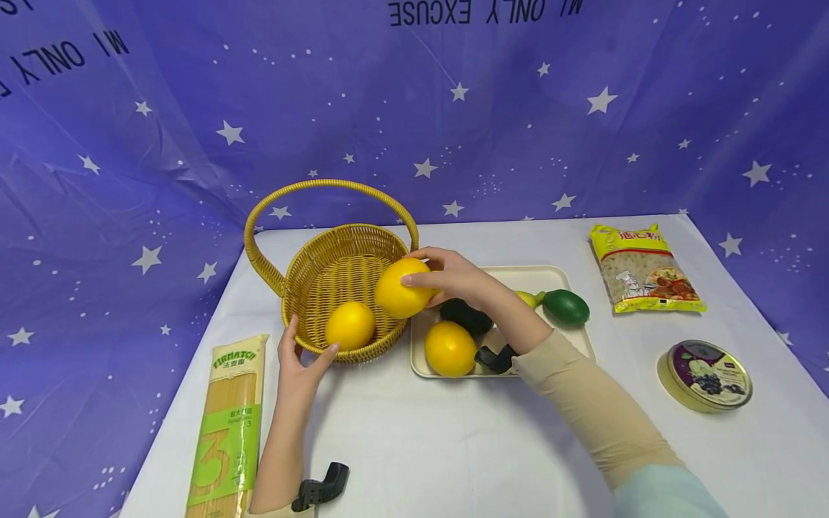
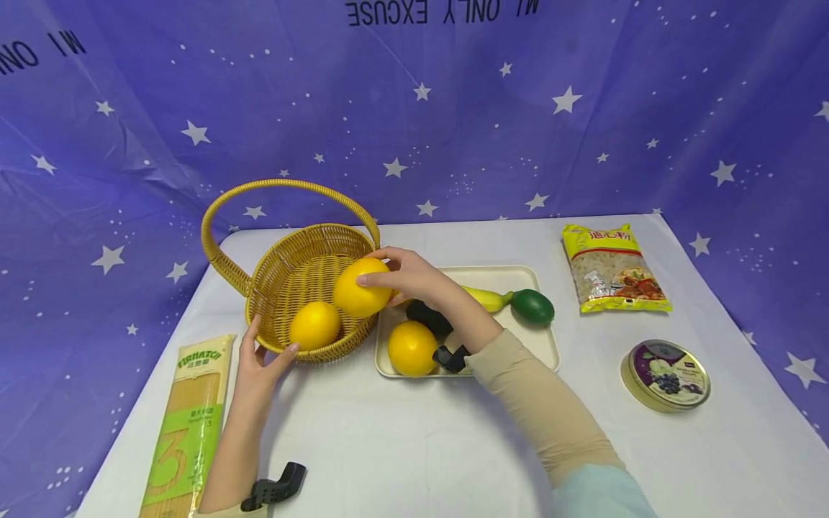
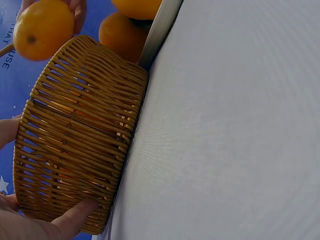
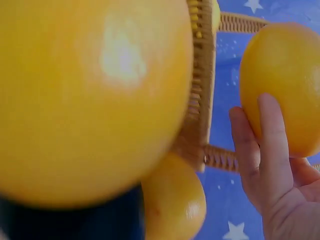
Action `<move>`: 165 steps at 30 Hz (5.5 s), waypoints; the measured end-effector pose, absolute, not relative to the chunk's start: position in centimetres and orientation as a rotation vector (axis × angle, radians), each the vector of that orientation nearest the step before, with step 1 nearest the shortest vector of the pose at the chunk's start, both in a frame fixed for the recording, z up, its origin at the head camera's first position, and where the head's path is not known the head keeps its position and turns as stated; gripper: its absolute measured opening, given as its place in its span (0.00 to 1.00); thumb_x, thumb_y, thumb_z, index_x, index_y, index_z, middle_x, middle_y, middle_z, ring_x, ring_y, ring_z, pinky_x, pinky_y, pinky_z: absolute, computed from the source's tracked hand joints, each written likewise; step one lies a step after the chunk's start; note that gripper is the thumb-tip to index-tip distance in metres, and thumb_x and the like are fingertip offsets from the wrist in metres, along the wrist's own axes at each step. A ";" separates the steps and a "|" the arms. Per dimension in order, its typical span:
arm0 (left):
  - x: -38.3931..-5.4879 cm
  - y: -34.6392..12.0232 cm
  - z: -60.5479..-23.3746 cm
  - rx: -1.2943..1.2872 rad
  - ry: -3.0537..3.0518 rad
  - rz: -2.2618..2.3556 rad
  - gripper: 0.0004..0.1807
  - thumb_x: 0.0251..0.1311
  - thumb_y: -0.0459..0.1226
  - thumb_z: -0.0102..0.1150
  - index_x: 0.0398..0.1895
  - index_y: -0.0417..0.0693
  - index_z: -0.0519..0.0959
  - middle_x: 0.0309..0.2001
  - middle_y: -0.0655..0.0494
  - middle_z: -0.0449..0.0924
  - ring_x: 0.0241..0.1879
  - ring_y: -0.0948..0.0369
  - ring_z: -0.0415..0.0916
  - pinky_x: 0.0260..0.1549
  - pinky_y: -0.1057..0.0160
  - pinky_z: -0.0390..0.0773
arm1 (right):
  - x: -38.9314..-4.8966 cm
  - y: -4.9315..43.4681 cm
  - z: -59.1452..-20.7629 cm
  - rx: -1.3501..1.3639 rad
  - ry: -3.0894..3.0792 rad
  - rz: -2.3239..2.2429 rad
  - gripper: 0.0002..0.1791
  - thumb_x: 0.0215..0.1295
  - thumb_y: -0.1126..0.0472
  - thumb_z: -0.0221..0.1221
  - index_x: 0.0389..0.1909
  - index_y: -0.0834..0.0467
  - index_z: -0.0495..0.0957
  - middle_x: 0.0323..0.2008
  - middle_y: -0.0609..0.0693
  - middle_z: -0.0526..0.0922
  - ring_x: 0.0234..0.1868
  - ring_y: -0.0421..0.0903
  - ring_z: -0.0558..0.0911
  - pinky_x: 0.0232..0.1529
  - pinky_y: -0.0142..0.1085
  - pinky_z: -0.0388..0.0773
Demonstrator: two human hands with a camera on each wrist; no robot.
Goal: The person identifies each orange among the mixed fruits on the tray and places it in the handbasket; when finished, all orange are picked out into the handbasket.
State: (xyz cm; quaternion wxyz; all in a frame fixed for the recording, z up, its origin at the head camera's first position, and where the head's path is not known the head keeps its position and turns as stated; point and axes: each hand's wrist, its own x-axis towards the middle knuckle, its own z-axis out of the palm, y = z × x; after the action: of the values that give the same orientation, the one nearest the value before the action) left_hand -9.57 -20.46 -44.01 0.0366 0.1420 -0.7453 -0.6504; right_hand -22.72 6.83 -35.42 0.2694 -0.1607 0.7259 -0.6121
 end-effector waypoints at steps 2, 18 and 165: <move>-9.5 -20.5 -44.0 0.431 -2.287 -1.996 0.51 0.61 0.39 0.65 0.78 0.62 0.40 0.76 0.56 0.28 0.74 0.54 0.36 0.66 0.50 0.56 | -22.7 6.1 -35.6 -0.459 1.970 -1.610 0.30 0.58 0.49 0.66 0.61 0.51 0.72 0.54 0.55 0.75 0.47 0.54 0.80 0.45 0.53 0.79; -9.6 -20.4 -43.6 0.408 -2.291 -1.985 0.51 0.61 0.39 0.64 0.78 0.61 0.40 0.76 0.55 0.28 0.74 0.53 0.36 0.67 0.49 0.55 | -22.3 3.4 -35.7 -0.608 2.305 -1.266 0.39 0.53 0.40 0.67 0.65 0.48 0.70 0.53 0.49 0.75 0.38 0.50 0.78 0.34 0.40 0.80; -9.5 -20.4 -43.0 0.460 -2.307 -2.026 0.52 0.61 0.37 0.64 0.78 0.59 0.38 0.76 0.53 0.26 0.74 0.52 0.33 0.67 0.48 0.53 | -14.6 8.3 -41.8 -0.537 2.500 -1.154 0.42 0.51 0.43 0.69 0.68 0.47 0.67 0.58 0.47 0.74 0.51 0.45 0.73 0.52 0.45 0.71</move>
State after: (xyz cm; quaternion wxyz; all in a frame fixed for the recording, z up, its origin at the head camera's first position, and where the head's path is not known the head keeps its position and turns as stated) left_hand -9.45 -20.36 -43.04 0.0187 0.1483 -0.7430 -0.6524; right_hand -14.65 8.25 -41.76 0.1676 -0.1888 0.8786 -0.4055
